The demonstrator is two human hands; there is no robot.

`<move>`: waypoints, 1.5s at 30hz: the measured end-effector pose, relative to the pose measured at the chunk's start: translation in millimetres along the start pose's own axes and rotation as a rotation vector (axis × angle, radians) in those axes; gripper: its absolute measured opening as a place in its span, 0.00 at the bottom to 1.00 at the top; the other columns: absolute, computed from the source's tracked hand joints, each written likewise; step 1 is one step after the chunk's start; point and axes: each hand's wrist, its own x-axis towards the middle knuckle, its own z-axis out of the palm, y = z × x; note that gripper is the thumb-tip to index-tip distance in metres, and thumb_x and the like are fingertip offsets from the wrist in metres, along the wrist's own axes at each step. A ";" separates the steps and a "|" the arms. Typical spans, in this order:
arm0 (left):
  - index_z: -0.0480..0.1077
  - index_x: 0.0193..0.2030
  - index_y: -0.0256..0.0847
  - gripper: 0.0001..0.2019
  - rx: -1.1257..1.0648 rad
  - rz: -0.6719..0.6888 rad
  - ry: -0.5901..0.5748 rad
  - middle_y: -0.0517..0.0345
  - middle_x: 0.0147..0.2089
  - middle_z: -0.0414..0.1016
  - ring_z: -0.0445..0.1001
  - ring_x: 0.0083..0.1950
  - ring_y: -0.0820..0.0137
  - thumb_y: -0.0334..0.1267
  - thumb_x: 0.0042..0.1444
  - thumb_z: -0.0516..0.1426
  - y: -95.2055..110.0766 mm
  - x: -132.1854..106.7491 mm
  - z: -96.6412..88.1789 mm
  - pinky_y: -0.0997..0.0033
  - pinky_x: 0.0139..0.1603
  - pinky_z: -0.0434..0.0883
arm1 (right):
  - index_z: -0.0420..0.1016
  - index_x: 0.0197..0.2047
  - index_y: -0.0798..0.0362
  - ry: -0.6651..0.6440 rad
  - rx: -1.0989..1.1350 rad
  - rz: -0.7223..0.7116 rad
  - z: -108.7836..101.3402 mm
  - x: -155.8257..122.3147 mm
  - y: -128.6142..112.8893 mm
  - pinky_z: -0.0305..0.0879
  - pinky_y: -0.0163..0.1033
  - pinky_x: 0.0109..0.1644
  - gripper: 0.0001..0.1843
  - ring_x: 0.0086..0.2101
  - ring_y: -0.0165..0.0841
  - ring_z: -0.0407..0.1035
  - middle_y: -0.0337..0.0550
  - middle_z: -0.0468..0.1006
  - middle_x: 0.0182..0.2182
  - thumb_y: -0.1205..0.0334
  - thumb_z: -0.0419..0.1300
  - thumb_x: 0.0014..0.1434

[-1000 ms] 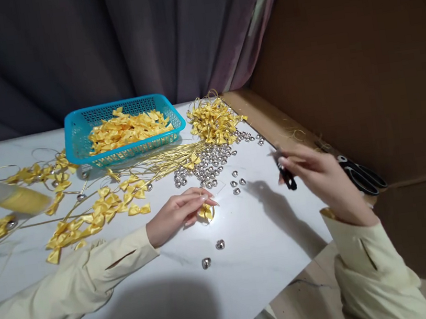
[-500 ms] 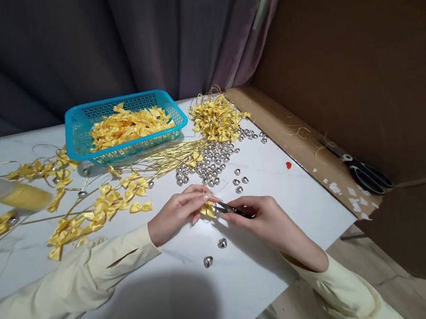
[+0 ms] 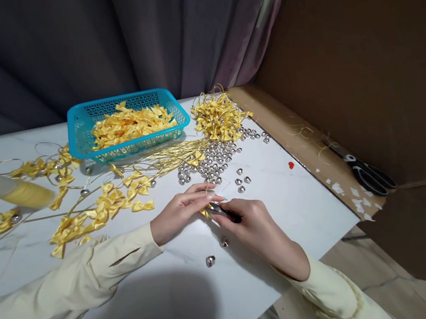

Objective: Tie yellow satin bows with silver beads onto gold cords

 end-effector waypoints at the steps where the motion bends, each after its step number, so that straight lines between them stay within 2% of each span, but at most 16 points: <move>1: 0.77 0.43 0.44 0.14 -0.012 -0.004 -0.003 0.51 0.58 0.65 0.58 0.62 0.58 0.46 0.60 0.54 -0.7 0.0 -0.2 0.58 0.62 0.57 | 0.71 0.24 0.55 0.000 0.012 -0.004 1.0 0.6 -0.3 0.53 0.32 0.23 0.10 0.18 0.25 0.60 0.36 0.72 0.17 0.66 0.57 0.57; 6: 0.77 0.43 0.43 0.13 -0.041 -0.015 -0.003 0.50 0.59 0.63 0.58 0.63 0.58 0.45 0.60 0.54 -2.2 0.4 -0.4 0.58 0.60 0.59 | 0.75 0.30 0.56 -0.003 0.027 0.007 5.6 1.3 0.2 0.55 0.33 0.24 0.08 0.21 0.28 0.64 0.39 0.75 0.21 0.63 0.57 0.59; 13: 0.77 0.43 0.42 0.15 -0.047 -0.033 0.006 0.49 0.60 0.63 0.58 0.63 0.57 0.47 0.58 0.55 -0.3 0.3 -0.2 0.58 0.60 0.60 | 0.75 0.33 0.56 0.000 0.022 -0.012 8.1 0.0 1.1 0.57 0.34 0.26 0.10 0.22 0.30 0.66 0.41 0.76 0.22 0.63 0.55 0.61; 24: 0.77 0.44 0.44 0.13 -0.063 -0.037 -0.007 0.50 0.61 0.61 0.58 0.63 0.57 0.45 0.60 0.54 -1.9 -0.2 -0.8 0.59 0.59 0.62 | 0.73 0.30 0.55 -0.014 0.003 -0.042 8.8 -1.0 0.4 0.55 0.34 0.25 0.11 0.20 0.28 0.61 0.37 0.71 0.19 0.64 0.53 0.62; 29: 0.77 0.45 0.44 0.13 -0.054 -0.028 -0.012 0.50 0.61 0.61 0.57 0.64 0.58 0.44 0.60 0.54 -2.0 -0.2 -1.5 0.60 0.61 0.59 | 0.72 0.28 0.56 -0.003 0.002 -0.050 10.0 -0.3 0.7 0.54 0.33 0.25 0.13 0.19 0.27 0.60 0.37 0.71 0.18 0.64 0.52 0.62; 33: 0.77 0.45 0.43 0.13 -0.089 -0.032 -0.002 0.49 0.61 0.60 0.58 0.63 0.57 0.44 0.60 0.54 -1.7 -0.4 -1.6 0.60 0.59 0.61 | 0.73 0.28 0.56 -0.014 -0.016 -0.031 7.7 -1.3 -1.2 0.56 0.33 0.26 0.12 0.20 0.27 0.61 0.38 0.73 0.20 0.64 0.54 0.61; 36: 0.77 0.45 0.43 0.13 -0.119 -0.037 0.027 0.50 0.62 0.60 0.59 0.62 0.57 0.43 0.60 0.54 -1.7 -0.7 -1.2 0.62 0.56 0.65 | 0.74 0.29 0.56 0.014 -0.044 -0.023 -0.6 -6.0 -0.2 0.57 0.32 0.26 0.12 0.21 0.28 0.63 0.39 0.74 0.21 0.62 0.55 0.60; 39: 0.77 0.45 0.43 0.13 -0.159 -0.033 0.043 0.49 0.62 0.58 0.60 0.60 0.56 0.44 0.60 0.54 -1.9 -1.2 -0.4 0.65 0.47 0.70 | 0.77 0.30 0.55 0.079 -0.112 0.003 -18.4 -12.1 9.3 0.58 0.33 0.25 0.13 0.20 0.29 0.64 0.41 0.76 0.22 0.58 0.55 0.60; 42: 0.76 0.46 0.42 0.14 -0.197 -0.035 0.062 0.48 0.62 0.59 0.61 0.59 0.55 0.45 0.60 0.55 -0.6 -1.4 0.5 0.67 0.40 0.71 | 0.79 0.35 0.56 0.168 -0.256 0.088 -46.1 -15.2 31.7 0.59 0.33 0.27 0.17 0.23 0.32 0.69 0.47 0.80 0.28 0.54 0.53 0.60; 45: 0.74 0.48 0.42 0.14 -0.261 -0.058 0.098 0.47 0.59 0.64 0.62 0.59 0.56 0.44 0.60 0.55 2.4 -0.8 1.5 0.70 0.38 0.70 | 0.79 0.34 0.59 0.340 -0.549 0.201 -77.9 -12.9 65.3 0.54 0.36 0.24 0.22 0.19 0.34 0.65 0.49 0.78 0.22 0.49 0.52 0.59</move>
